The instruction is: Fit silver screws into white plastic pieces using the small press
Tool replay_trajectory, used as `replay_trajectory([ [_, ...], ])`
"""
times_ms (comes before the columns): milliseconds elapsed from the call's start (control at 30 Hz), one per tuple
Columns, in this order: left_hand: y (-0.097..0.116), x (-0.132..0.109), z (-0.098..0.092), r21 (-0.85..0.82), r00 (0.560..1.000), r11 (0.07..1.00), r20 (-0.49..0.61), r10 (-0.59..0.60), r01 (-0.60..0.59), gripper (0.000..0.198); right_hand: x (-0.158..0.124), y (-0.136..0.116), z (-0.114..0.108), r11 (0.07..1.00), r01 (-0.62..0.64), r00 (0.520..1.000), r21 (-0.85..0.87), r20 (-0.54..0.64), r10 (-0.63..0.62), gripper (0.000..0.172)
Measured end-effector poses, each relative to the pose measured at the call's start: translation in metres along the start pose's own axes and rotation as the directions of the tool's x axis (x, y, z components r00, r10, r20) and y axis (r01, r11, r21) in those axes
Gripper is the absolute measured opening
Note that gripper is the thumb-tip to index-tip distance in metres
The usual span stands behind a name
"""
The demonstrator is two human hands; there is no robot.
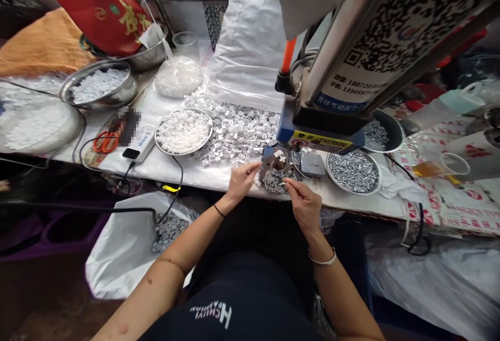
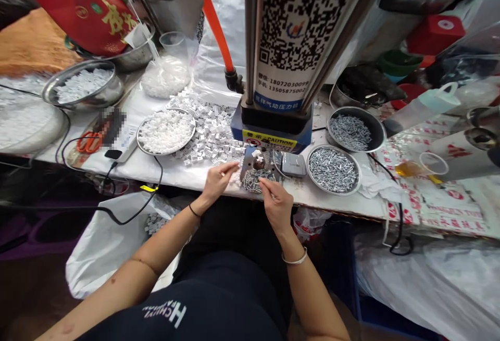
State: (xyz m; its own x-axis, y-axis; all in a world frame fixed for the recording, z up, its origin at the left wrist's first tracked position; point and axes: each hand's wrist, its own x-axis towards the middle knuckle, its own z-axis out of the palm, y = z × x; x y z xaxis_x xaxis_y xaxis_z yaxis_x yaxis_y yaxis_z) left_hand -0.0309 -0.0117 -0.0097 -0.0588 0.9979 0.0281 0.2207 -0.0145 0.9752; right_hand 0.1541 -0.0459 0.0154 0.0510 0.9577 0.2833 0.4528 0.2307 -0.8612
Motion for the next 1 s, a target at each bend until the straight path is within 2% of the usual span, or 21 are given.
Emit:
replay_trajectory([
  [33,-0.008,0.007,-0.01,0.222,0.993,0.973,-0.078,0.087,-0.067,0.021,-0.001,0.001,0.0,0.999,-0.044,0.999,0.029,-0.01,0.045,0.018],
  [67,-0.015,0.014,-0.02,0.419,0.984,0.904,-0.103,0.144,-0.089,0.019,-0.002,0.001,0.0,0.995,-0.085,0.996,0.056,-0.009,0.086,0.017],
  [133,-0.029,0.027,-0.036,0.65,0.98,0.747,-0.016,0.197,-0.139,0.013,-0.004,0.003,0.0,0.984,-0.151,0.988,0.094,0.002,0.151,0.018],
  [200,-0.036,0.037,-0.045,0.748,0.975,0.634,0.086,0.203,-0.198,0.009,-0.005,0.005,0.001,0.968,-0.209,0.978,0.14,0.007,0.21,0.02],
  [267,-0.036,0.042,-0.048,0.786,0.969,0.571,0.146,0.2,-0.236,0.005,-0.006,0.007,0.002,0.944,-0.264,0.963,0.199,0.008,0.268,0.026],
  [333,-0.032,0.044,-0.049,0.787,0.967,0.566,0.16,0.198,-0.246,0.002,-0.006,0.007,0.002,0.919,-0.306,0.949,0.247,0.006,0.314,0.03],
  [367,-0.028,0.043,-0.049,0.765,0.97,0.599,0.143,0.198,-0.236,0.002,-0.006,0.007,0.003,0.912,-0.317,0.945,0.259,0.006,0.327,0.029],
  [433,-0.02,0.039,-0.047,0.634,0.985,0.756,0.059,0.164,-0.164,0.002,-0.005,0.004,0.003,0.91,-0.317,0.945,0.267,0.005,0.328,0.026],
  [500,-0.01,0.033,-0.041,0.313,1.0,0.95,0.0,0.002,-0.001,0.012,-0.003,0.0,0.005,0.919,-0.288,0.955,0.271,0.007,0.297,0.022],
  [533,-0.005,0.028,-0.036,0.099,0.993,0.988,0.027,-0.118,0.115,0.018,-0.001,-0.002,0.007,0.926,-0.264,0.963,0.27,0.013,0.271,0.021],
  [567,0.001,0.023,-0.031,-0.111,0.969,0.965,0.093,-0.228,0.238,0.023,0.001,-0.005,0.009,0.935,-0.237,0.97,0.264,0.021,0.24,0.019],
  [600,0.006,0.018,-0.024,-0.288,0.935,0.892,0.178,-0.307,0.347,0.027,0.003,-0.007,0.011,0.945,-0.211,0.977,0.251,0.03,0.21,0.019],
  [633,0.011,0.014,-0.017,-0.418,0.901,0.8,0.258,-0.349,0.43,0.028,0.006,-0.01,0.012,0.956,-0.184,0.983,0.231,0.037,0.18,0.018],
  [700,0.02,0.005,-0.005,-0.564,0.847,0.632,0.372,-0.38,0.531,0.025,0.012,-0.014,0.015,0.976,-0.132,0.991,0.171,0.049,0.125,0.018],
  [767,0.026,-0.001,0.006,-0.627,0.806,0.508,0.432,-0.405,0.591,0.018,0.016,-0.017,0.015,0.991,-0.076,0.995,0.109,0.07,0.068,0.016],
  [867,0.032,-0.006,0.015,-0.671,0.753,0.377,0.439,-0.491,0.638,0.007,0.021,-0.02,0.011,0.999,0.049,0.99,0.019,0.128,-0.051,0.013],
  [1000,0.036,-0.008,0.019,-0.695,0.714,0.304,0.427,-0.555,0.652,0.003,0.023,-0.019,0.007,0.971,0.216,0.966,-0.104,0.165,-0.197,0.016],
])
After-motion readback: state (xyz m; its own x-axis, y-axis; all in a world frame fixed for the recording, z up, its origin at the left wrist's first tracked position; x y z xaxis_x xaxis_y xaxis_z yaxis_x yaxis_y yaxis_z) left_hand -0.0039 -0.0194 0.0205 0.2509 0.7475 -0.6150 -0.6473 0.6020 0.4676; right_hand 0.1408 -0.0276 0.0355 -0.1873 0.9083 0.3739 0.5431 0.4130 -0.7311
